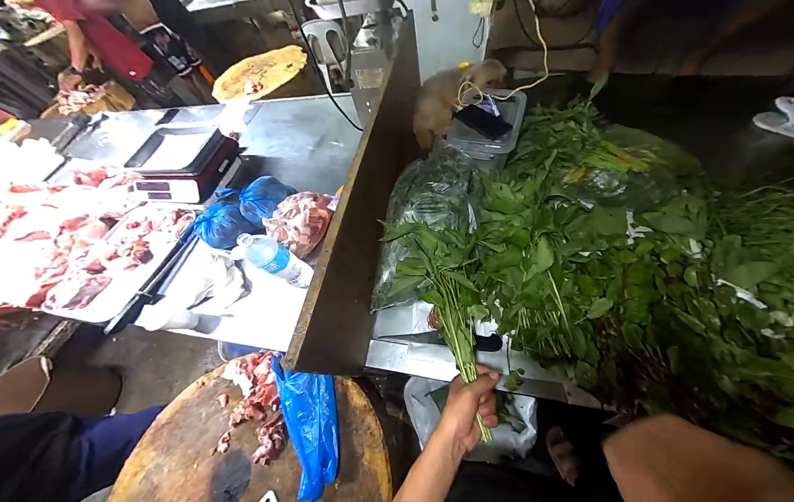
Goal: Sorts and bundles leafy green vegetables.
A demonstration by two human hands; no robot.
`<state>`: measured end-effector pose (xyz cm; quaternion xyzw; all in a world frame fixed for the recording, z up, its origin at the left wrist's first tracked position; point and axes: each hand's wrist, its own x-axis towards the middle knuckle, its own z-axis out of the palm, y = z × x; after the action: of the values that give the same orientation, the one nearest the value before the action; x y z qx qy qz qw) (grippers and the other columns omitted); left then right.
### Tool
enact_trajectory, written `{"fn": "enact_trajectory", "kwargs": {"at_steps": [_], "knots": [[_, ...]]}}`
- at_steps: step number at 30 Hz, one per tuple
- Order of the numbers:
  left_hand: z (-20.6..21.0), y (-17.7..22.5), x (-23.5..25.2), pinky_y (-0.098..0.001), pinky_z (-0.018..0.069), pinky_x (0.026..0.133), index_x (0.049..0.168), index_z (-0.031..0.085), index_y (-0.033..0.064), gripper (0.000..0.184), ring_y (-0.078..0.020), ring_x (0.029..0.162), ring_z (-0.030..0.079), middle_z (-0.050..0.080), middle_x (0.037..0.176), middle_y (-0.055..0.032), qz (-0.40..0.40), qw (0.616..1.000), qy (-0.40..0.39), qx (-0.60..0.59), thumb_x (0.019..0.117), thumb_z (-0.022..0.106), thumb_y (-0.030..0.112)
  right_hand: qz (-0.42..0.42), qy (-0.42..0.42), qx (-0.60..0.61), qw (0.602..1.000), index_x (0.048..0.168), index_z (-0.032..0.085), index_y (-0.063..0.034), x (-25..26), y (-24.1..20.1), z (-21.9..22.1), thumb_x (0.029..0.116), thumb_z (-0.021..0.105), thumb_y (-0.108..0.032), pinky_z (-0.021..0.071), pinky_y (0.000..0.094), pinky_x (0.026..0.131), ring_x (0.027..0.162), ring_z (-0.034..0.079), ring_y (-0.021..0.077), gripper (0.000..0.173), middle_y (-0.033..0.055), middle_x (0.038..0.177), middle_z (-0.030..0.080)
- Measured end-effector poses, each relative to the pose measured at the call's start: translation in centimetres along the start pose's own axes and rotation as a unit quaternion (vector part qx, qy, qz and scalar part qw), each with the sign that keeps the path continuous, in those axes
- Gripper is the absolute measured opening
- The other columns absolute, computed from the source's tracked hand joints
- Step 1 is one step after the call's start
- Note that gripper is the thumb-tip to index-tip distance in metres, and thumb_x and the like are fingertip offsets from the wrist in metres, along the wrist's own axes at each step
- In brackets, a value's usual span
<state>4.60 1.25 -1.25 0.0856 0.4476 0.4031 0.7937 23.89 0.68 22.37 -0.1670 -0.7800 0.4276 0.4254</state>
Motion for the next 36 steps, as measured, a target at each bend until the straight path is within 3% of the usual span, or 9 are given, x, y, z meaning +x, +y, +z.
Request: {"fn": "enact_trajectory", "kwargs": {"at_steps": [3, 7, 10, 13, 17, 19, 24, 30, 36], "knots": [[0.5, 0.3, -0.3, -0.0186, 0.0373, 0.038, 0.100, 0.059, 0.0074, 0.004, -0.0039, 0.039, 0.042, 0.045, 0.052, 0.0042, 0.054, 0.998, 0.000, 0.024, 0.1000, 0.058, 0.004, 0.166, -0.037, -0.087, 0.982, 0.102, 0.071, -0.0067, -3.7, 7.1, 0.8, 0.1036, 0.046, -0.016, 0.0539, 0.0285, 0.064, 0.069, 0.061, 0.0108, 0.027, 0.0054, 0.080, 0.066], [2.5, 1.7, -1.4, -0.0197, 0.0367, 0.037, 0.101, 0.058, 0.0052, 0.002, -0.0053, 0.038, 0.042, 0.048, 0.052, 0.0016, 0.122, 0.990, 0.032, 0.060, 0.1024, 0.056, 0.005, 0.502, -0.117, -0.020, 0.857, 0.123, 0.067, -0.0027, -8.8, 13.6, 4.2, 0.1058, 0.053, -0.024, 0.0574, 0.0456, 0.078, 0.082, 0.069, 0.0245, 0.031, 0.0157, 0.100, 0.070], [3.8, 2.5, -1.6, -0.0213, 0.0381, 0.038, 0.103, 0.057, 0.0057, 0.005, -0.0066, 0.038, 0.043, 0.045, 0.051, 0.0020, 0.170, 0.982, 0.045, 0.063, 0.1044, 0.053, 0.009, 0.515, 0.138, 0.233, 0.814, 0.121, 0.060, 0.0002, -11.5, 16.5, 8.6, 0.1073, 0.040, -0.020, 0.0604, 0.0345, 0.072, 0.078, 0.069, 0.0161, 0.032, 0.0078, 0.099, 0.070], [5.3, 2.4, -1.3, -0.0239, 0.0381, 0.039, 0.102, 0.058, 0.0055, 0.008, -0.0078, 0.039, 0.041, 0.043, 0.051, 0.0023, 0.228, 0.969, 0.061, 0.077, 0.1038, 0.054, 0.011, 0.519, 0.386, 0.416, 0.638, 0.119, 0.056, -0.0104, -9.7, 19.3, 11.7, 0.1115, 0.026, -0.038, 0.0576, 0.0369, 0.069, 0.076, 0.068, 0.0176, 0.042, 0.0048, 0.090, 0.069], [6.8, -0.9, 0.3, -0.0248, 0.0416, 0.042, 0.091, 0.057, 0.0071, 0.022, -0.0076, 0.041, 0.045, 0.046, 0.052, 0.0032, 0.264, 0.961, 0.010, 0.084, 0.1057, 0.049, 0.021, 0.454, 0.496, 0.496, 0.549, 0.108, 0.063, -0.0134, -5.9, 18.9, 11.2, 0.1097, 0.033, -0.039, 0.0581, 0.0362, 0.073, 0.083, 0.068, 0.0152, 0.040, 0.0042, 0.089, 0.069], [7.1, -0.7, 0.9, -0.0229, 0.0388, 0.040, 0.090, 0.057, 0.0078, 0.025, -0.0063, 0.040, 0.042, 0.043, 0.051, 0.0048, 0.252, 0.966, -0.010, 0.065, 0.1068, 0.045, 0.021, 0.438, 0.494, 0.475, 0.582, 0.106, 0.064, -0.0125, -5.8, 19.1, 10.6, 0.1101, 0.034, -0.031, 0.0579, 0.0305, 0.073, 0.082, 0.069, 0.0118, 0.036, 0.0029, 0.088, 0.070], [5.0, 2.0, -0.6, -0.0199, 0.0347, 0.036, 0.101, 0.058, 0.0048, 0.023, -0.0045, 0.037, 0.039, 0.041, 0.049, 0.0049, 0.189, 0.981, 0.017, 0.051, 0.1094, 0.041, 0.018, 0.444, 0.394, 0.095, 0.799, 0.122, 0.062, 0.0061, -10.3, 22.7, 6.0, 0.1030, 0.047, -0.015, 0.0597, 0.0379, 0.077, 0.083, 0.069, 0.0202, 0.032, 0.0136, 0.100, 0.069], [1.6, 4.6, -2.2, -0.0180, 0.0335, 0.034, 0.100, 0.060, 0.0065, 0.022, -0.0031, 0.036, 0.038, 0.040, 0.049, 0.0056, 0.144, 0.986, -0.017, 0.078, 0.1077, 0.041, 0.017, 0.491, 0.294, -0.256, 0.779, 0.133, 0.062, 0.0044, -10.8, 28.3, -2.3, 0.1061, 0.050, -0.016, 0.0507, 0.0515, 0.102, 0.115, 0.063, 0.0380, 0.035, 0.0266, 0.127, 0.063], [1.8, 6.3, -1.6, -0.0173, 0.0337, 0.034, 0.100, 0.058, 0.0064, 0.025, -0.0027, 0.036, 0.037, 0.039, 0.050, 0.0057, 0.124, 0.991, -0.028, 0.030, 0.1105, 0.039, 0.018, 0.562, 0.246, -0.274, 0.741, 0.126, 0.068, 0.0010, -7.8, 30.7, -4.7, 0.1030, 0.056, -0.017, 0.0496, 0.0570, 0.101, 0.114, 0.066, 0.0374, 0.031, 0.0234, 0.120, 0.068]]}}
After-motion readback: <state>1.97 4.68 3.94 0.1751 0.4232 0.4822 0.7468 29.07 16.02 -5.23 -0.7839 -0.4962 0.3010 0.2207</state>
